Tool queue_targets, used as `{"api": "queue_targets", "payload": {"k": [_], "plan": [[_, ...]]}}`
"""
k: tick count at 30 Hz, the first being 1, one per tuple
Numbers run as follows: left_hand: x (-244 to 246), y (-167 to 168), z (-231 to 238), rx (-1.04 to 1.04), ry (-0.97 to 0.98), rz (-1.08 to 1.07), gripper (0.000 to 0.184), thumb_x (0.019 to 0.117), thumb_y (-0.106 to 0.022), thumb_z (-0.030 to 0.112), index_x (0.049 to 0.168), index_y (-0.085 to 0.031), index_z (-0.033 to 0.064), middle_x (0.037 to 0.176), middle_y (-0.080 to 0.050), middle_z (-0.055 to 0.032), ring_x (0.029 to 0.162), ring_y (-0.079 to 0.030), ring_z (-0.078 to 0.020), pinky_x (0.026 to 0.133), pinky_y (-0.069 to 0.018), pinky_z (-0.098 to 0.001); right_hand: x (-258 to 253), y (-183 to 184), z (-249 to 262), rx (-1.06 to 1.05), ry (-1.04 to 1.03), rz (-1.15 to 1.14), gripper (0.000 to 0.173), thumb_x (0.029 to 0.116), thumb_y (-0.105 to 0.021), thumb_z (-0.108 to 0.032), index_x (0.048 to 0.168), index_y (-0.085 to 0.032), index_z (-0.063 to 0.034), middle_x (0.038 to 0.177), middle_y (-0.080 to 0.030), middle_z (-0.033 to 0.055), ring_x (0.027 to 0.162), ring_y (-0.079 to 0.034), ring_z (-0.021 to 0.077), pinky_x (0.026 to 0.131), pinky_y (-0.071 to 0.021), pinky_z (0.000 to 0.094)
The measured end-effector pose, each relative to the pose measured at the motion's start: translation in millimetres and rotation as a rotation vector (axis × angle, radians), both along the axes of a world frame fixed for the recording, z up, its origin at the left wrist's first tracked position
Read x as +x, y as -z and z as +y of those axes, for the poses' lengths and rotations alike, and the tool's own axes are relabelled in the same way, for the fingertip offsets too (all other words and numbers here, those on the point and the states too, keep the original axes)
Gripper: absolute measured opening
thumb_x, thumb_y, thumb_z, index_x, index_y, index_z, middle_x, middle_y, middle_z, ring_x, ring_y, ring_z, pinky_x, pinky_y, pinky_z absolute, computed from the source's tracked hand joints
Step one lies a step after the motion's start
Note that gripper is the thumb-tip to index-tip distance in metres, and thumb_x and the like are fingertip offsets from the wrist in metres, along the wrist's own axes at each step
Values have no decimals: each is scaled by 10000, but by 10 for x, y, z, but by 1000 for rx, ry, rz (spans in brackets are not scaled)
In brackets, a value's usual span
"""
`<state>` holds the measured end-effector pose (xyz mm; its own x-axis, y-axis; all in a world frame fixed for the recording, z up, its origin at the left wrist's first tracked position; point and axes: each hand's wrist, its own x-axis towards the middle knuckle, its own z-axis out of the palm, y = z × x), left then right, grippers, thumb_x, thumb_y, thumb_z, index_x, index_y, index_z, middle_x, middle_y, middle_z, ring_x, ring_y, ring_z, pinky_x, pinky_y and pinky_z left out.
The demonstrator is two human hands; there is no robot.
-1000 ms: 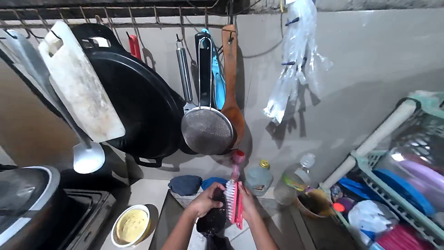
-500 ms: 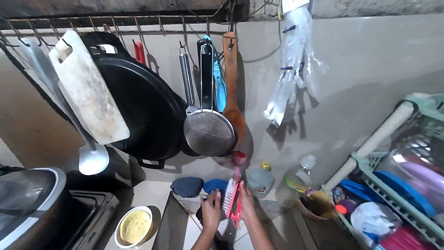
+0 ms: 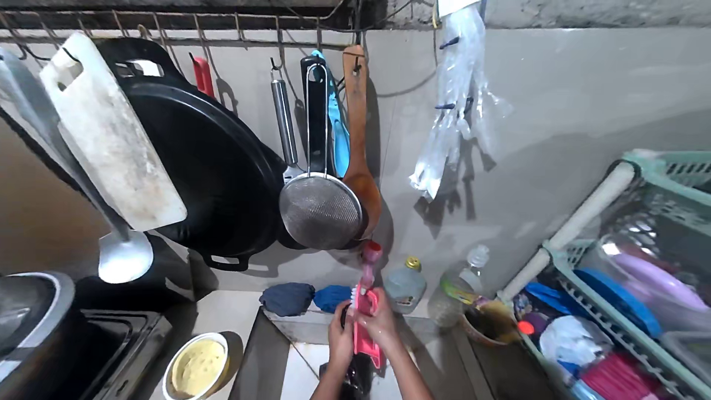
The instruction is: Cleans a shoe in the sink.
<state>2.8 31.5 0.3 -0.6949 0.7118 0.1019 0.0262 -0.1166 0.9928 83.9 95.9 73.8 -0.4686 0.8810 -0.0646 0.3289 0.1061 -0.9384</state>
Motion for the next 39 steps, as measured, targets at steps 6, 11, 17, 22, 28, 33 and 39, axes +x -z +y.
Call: {"api": "queue_targets", "payload": {"k": [6,11,17,22,28,33,39], "plan": [[-46,-39,212,50,-112,-185,383,1082,-402,118,1376,-536,-88,1362,-584,-262,1233,-587,-279,1072,-453,-421,425,177,-520,94,-35,-139,809,750,-874,-109,1452,-493,17,1245,-664,284,1139,-665,420,1005,-518,579],[-131,-204,194,50,-144,-256,384,1089,-403,131,1349,-543,-113,1340,-589,-277,1230,-584,-273,1081,-442,-419,740,469,-697,117,-13,-106,749,767,-856,-104,1398,-507,100,1275,-628,327,1174,-641,435,1037,-502,565],[-62,-133,66,85,107,-181,387,1052,-449,178,1292,-586,-92,1155,-681,-180,1023,-662,-135,956,-531,-325,324,21,-59,114,-89,-125,700,806,-855,-181,1399,-531,-1,1225,-673,247,1131,-672,363,1008,-524,532],[-206,-219,-72,37,219,-194,382,1014,-523,136,1309,-569,-102,1200,-669,-185,1052,-656,-128,980,-522,-311,156,35,100,27,-53,-42,643,833,-838,-170,1374,-544,15,1240,-659,251,1163,-648,345,1026,-508,512],[-272,-217,-18,18,217,-263,348,1017,-470,94,1294,-595,-77,1161,-678,-172,989,-664,-144,915,-547,-339,326,321,-289,-24,106,77,701,802,-831,-80,1407,-500,45,1261,-640,273,1147,-652,354,997,-532,516],[-328,-242,166,111,170,-301,379,999,-463,94,1315,-573,-83,1183,-672,-182,1008,-666,-154,920,-550,-346,879,945,-712,-91,72,-132,690,813,-830,-112,1386,-505,94,1185,-664,323,1102,-671,431,992,-525,579],[-270,-358,200,188,232,-460,351,1047,-413,122,1318,-537,-63,1061,-711,-122,915,-699,-137,849,-593,-340,928,981,-408,79,38,-49,534,898,-652,19,1400,-507,132,1393,-561,323,1296,-567,417,1111,-437,561]]}}
